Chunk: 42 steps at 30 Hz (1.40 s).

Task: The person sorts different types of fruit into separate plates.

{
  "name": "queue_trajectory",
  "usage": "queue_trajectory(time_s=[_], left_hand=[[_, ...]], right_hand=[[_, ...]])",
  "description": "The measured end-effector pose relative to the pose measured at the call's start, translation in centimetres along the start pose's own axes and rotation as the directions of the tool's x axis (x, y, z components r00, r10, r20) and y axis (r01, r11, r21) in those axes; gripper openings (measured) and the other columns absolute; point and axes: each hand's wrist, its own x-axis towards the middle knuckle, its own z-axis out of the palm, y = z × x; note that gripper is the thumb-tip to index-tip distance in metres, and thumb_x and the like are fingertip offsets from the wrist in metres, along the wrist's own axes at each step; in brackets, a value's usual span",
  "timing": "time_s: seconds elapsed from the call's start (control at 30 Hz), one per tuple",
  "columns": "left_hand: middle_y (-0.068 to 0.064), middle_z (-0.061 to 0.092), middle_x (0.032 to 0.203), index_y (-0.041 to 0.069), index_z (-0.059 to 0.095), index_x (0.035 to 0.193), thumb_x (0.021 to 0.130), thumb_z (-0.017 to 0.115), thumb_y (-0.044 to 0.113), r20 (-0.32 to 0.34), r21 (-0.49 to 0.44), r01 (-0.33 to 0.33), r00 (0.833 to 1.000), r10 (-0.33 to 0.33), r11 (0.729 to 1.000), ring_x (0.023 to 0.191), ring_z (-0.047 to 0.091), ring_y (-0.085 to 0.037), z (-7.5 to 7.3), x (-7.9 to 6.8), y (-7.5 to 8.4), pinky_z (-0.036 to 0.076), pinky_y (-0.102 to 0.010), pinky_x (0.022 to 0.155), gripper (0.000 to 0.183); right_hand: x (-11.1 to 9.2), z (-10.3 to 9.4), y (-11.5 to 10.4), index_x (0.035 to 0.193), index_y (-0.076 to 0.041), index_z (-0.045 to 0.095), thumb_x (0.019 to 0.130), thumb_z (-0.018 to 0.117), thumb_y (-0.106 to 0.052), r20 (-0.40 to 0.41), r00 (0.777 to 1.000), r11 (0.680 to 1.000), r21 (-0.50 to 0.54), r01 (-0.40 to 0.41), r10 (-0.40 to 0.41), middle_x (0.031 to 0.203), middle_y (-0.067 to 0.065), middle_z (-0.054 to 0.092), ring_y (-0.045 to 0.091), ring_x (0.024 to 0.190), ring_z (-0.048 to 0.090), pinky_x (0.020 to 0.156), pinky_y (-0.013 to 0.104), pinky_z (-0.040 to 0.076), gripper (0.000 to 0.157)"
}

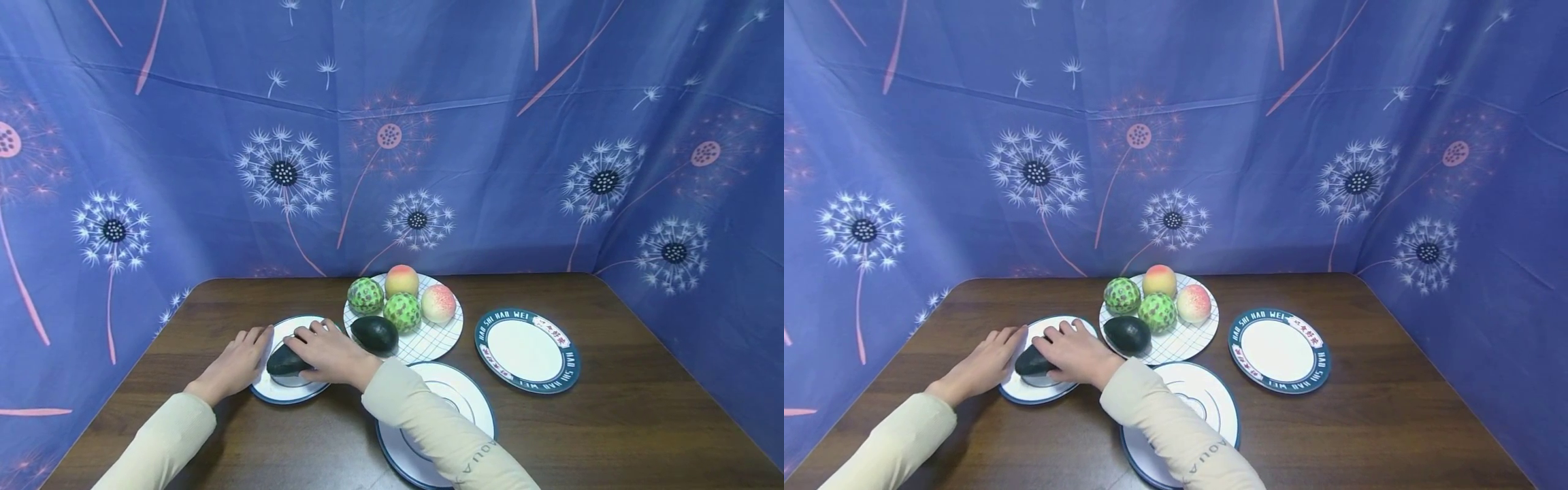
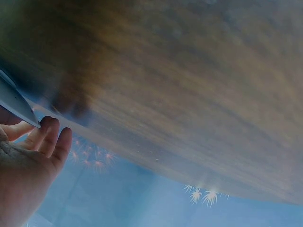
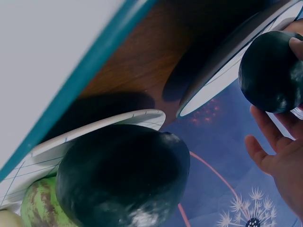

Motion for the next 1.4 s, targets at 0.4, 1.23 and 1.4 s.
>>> queue_trajectory(time_s=[0.4, 1.23, 1.4], left_hand=[[-0.025, 0.045, 0.125, -0.007, 0.037, 0.133, 0.080, 0.061, 0.005, -0.001, 0.001, -0.006, 1.000, 0.006, 1.000, 0.110, 0.046, -0.040, 0.15, -0.10, -0.08, 0.041, -0.054, 0.089, 0.060], [-0.026, 0.046, 0.124, -0.007, 0.037, 0.133, 0.084, 0.057, 0.008, -0.023, 0.014, -0.032, 0.999, 0.032, 0.999, 0.109, 0.046, -0.039, 0.07, -0.22, -0.08, 0.042, -0.053, 0.089, 0.055], [-0.026, 0.046, 0.125, -0.007, 0.038, 0.133, 0.085, 0.056, 0.009, -0.022, 0.009, -0.026, 0.999, 0.026, 1.000, 0.109, 0.046, -0.039, -0.02, -0.24, -0.04, 0.041, -0.053, 0.089, 0.054]], right_hand=[[0.61, 0.40, -0.60, 0.136, -0.023, 0.038, 0.085, 0.053, -0.052, 0.026, 1.000, 0.999, -0.039, -0.014, 0.015, 0.130, -0.003, 0.048, 0.016, 0.114, 0.049, 0.095, 0.035, 0.042, 0.061], [-0.06, 0.48, -0.26, 0.136, -0.022, 0.037, 0.081, 0.056, -0.057, 0.027, 0.999, 0.998, -0.040, -0.039, 0.040, 0.131, -0.005, 0.047, 0.015, 0.114, 0.050, 0.097, 0.038, 0.039, 0.069], [-0.05, 0.44, -0.19, 0.137, -0.022, 0.036, 0.080, 0.056, -0.058, 0.046, 0.998, 0.999, -0.016, -0.045, 0.046, 0.133, -0.005, 0.045, 0.015, 0.116, 0.048, 0.098, 0.038, 0.038, 0.070]])
